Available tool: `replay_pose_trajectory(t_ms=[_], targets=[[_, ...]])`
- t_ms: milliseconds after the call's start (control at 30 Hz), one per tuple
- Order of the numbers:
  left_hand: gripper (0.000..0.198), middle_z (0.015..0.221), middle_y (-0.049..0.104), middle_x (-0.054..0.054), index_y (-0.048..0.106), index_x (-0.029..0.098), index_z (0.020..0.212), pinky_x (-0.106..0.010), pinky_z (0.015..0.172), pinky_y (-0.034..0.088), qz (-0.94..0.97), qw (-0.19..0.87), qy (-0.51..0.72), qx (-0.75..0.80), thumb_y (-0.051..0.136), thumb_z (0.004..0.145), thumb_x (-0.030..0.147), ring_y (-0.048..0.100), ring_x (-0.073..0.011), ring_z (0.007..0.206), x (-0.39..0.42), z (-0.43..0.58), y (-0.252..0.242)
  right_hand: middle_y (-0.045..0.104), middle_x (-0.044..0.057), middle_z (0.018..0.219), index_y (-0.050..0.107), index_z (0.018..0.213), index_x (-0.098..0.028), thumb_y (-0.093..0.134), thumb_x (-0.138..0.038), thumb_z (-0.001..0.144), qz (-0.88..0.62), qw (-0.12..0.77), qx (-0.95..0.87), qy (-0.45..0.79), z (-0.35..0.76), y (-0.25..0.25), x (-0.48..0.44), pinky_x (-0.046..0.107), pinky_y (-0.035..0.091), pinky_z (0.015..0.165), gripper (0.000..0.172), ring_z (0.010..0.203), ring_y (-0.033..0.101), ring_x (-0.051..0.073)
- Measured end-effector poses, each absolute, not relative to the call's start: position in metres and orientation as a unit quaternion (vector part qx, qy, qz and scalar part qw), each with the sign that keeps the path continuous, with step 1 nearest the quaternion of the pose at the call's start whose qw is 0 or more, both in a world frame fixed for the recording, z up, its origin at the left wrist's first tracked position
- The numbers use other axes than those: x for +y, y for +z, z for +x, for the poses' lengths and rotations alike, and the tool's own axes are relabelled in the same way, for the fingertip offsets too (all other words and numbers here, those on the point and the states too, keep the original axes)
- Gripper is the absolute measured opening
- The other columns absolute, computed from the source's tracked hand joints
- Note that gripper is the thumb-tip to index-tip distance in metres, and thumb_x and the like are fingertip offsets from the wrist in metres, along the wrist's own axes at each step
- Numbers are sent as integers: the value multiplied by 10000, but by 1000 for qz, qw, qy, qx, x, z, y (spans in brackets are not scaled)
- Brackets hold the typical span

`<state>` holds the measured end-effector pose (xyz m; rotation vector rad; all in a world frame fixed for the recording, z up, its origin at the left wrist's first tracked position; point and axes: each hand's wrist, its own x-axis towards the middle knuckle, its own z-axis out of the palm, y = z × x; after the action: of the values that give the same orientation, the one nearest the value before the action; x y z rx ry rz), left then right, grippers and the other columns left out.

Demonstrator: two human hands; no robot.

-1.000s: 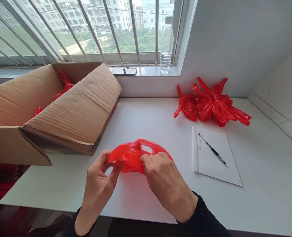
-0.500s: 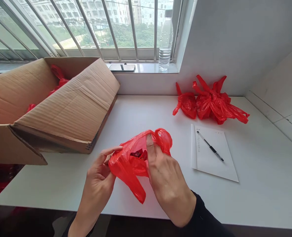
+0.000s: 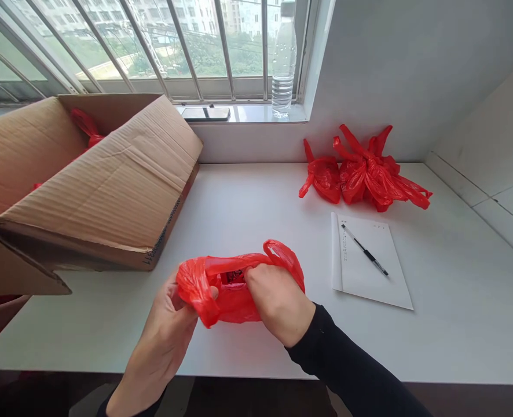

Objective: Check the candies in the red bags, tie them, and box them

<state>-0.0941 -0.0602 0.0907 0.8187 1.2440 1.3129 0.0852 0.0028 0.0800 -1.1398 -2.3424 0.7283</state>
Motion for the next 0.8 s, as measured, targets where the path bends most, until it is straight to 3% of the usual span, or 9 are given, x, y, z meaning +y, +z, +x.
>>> replay_pose_trajectory(t_ms=[67,200,433,533,633,800], targets=[[478,1031,728,-42,642,225,1062,-270,713,584,365,507,551,554,898,659,226,693,-213,864,-60,-92,88,540,-42,552,535,646,-236,555,-124,865,-392,181,-860,272,80,81,7,284,376,476,247,491,480,136],[302,1017,723,-28,641,233,1085,-258,755,576,372,426,572,594,790,830,296,694,-201,899,-63,-91,83,545,-27,586,528,679,-229,493,-76,901,-391,129,-872,263,75,84,12,286,355,509,272,538,500,141],[324,1224,678,-43,641,271,1268,-242,808,550,350,424,596,585,665,950,327,644,-211,1089,-69,-91,86,574,-17,631,547,729,-206,602,-21,752,-386,20,-893,231,71,80,14,303,256,478,195,542,481,139],[260,1139,693,-27,676,259,1167,-239,783,545,331,453,598,573,692,919,336,647,-198,1023,-70,-91,86,565,-23,628,564,749,-198,589,-8,746,-382,-17,-897,221,70,80,10,301,257,472,192,540,489,136],[256,954,695,-1,680,247,1015,-242,706,546,315,440,611,578,788,812,360,658,-191,894,-69,-94,82,572,-11,639,617,871,-189,509,53,745,-383,-51,-901,200,73,81,2,314,246,472,294,549,523,163],[260,813,660,6,666,225,869,-248,645,539,312,415,621,587,802,785,429,641,-187,804,-66,-96,75,677,58,816,648,1061,-196,492,45,772,-354,-101,-914,171,78,85,-18,338,328,538,408,687,632,241]])
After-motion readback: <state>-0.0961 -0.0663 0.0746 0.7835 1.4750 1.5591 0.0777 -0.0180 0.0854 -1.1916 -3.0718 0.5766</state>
